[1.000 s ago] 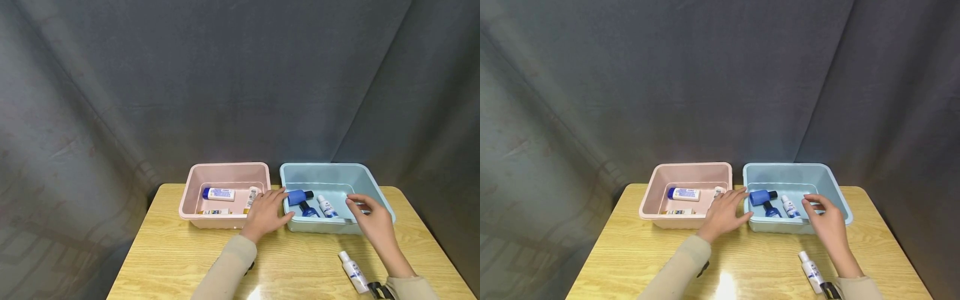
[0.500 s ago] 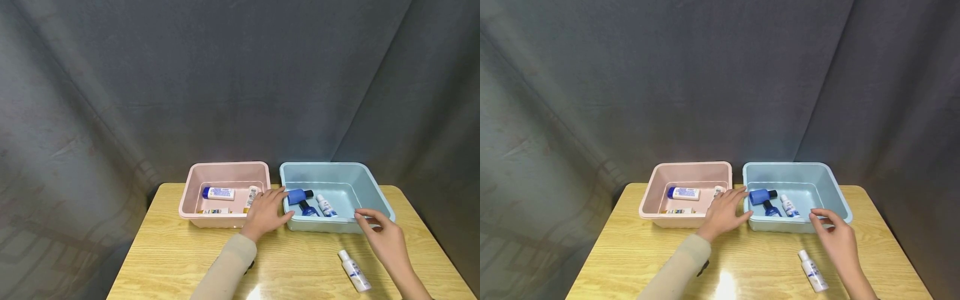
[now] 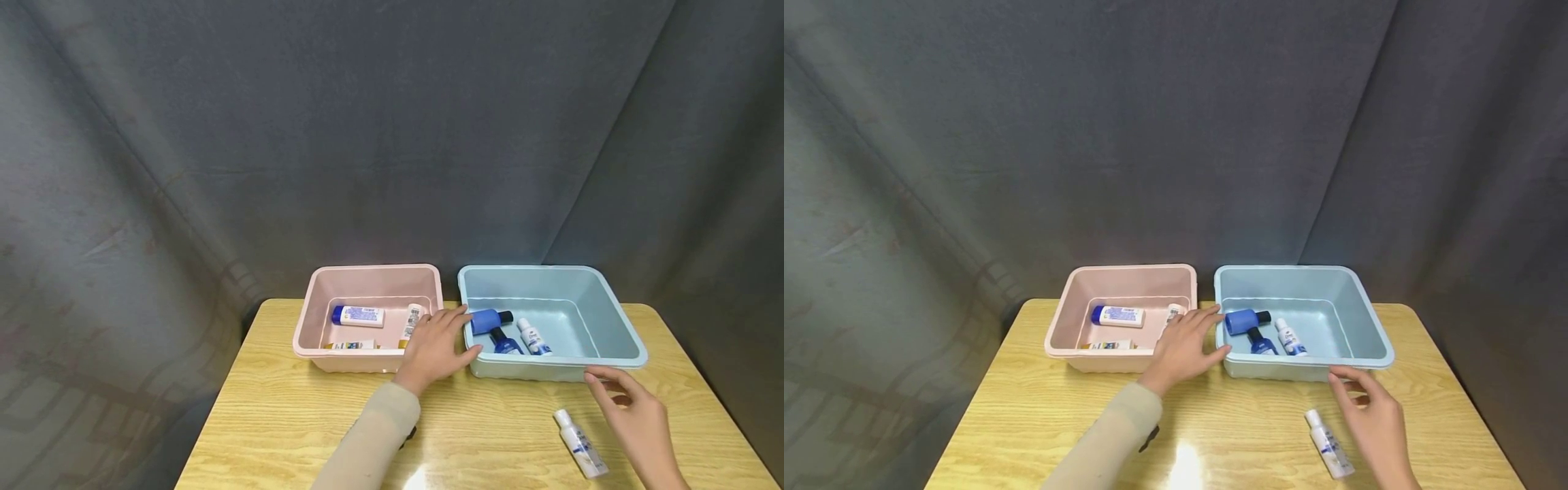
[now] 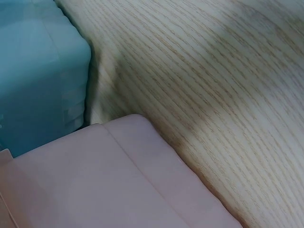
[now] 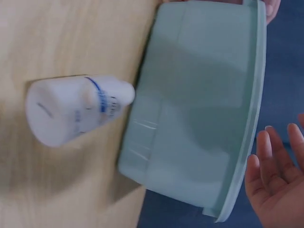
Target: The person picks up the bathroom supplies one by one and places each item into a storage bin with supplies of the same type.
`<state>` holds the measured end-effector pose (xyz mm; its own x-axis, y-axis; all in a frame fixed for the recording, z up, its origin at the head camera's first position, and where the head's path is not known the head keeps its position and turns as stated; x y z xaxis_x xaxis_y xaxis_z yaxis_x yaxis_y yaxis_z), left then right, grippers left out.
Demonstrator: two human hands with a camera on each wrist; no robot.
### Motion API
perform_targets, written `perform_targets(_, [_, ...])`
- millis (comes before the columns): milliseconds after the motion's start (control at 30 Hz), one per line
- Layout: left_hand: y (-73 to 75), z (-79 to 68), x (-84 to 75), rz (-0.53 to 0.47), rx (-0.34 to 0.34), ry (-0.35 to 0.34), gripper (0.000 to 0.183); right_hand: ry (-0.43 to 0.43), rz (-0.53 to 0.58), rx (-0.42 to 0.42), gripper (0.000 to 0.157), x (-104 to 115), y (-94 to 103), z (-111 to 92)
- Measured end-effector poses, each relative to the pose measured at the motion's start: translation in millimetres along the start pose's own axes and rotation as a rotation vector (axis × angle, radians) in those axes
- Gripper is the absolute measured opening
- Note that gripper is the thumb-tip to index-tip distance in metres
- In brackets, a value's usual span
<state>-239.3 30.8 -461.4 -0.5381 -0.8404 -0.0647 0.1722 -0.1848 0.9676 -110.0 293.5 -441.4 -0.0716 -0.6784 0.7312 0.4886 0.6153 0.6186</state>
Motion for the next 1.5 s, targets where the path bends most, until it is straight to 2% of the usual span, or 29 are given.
perform_targets(367, [0.4, -1.0, -0.2, -0.016, 0.003, 0.007, 0.065, -0.073, -0.018, 0.022, 0.021, -26.2, -5.5, -16.9])
perform_targets(700, [0.1, -0.9, -0.2, 0.001, -0.003, -0.003, 0.065, -0.275, -0.007, 0.093, 0.035, -61.3, -17.0, -27.8])
perform_targets(933, [-0.9, -0.4, 0.1, 0.005, -0.006, -0.007, 0.065, -0.371, -0.026, 0.14, 0.043, -78.3, -24.0, -33.7])
perform_targets(1167, [0.3, -0.1, -0.8, 0.023, 0.0, -0.01, 0.066, -0.526, -0.027, 0.252, 0.066, -94.6, -37.2, -42.9])
perform_targets(1300, [-0.4, -0.3, -0.7, 0.023, -0.001, -0.011, 0.067, -0.584, 0.0, 0.275, 0.077, -101.3, -44.6, -49.7])
perform_targets(1500, [-1.2, 0.1, 0.1, 0.022, -0.009, -0.016, 0.067, -0.587, -0.015, 0.255, 0.076, -104.7, -48.9, -54.4])
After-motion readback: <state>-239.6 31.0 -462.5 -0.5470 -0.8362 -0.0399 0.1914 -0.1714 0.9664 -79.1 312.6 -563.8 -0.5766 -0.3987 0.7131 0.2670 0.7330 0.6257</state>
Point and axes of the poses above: each hand's wrist, its own z-axis towards the middle knuckle, its own y-axis out of the back of the hand, x = y × z, the point moved 6 cm from there along z, towards the middle knuckle, and after that the axes turned 3 degrees about -x, right-handed, at the moved point
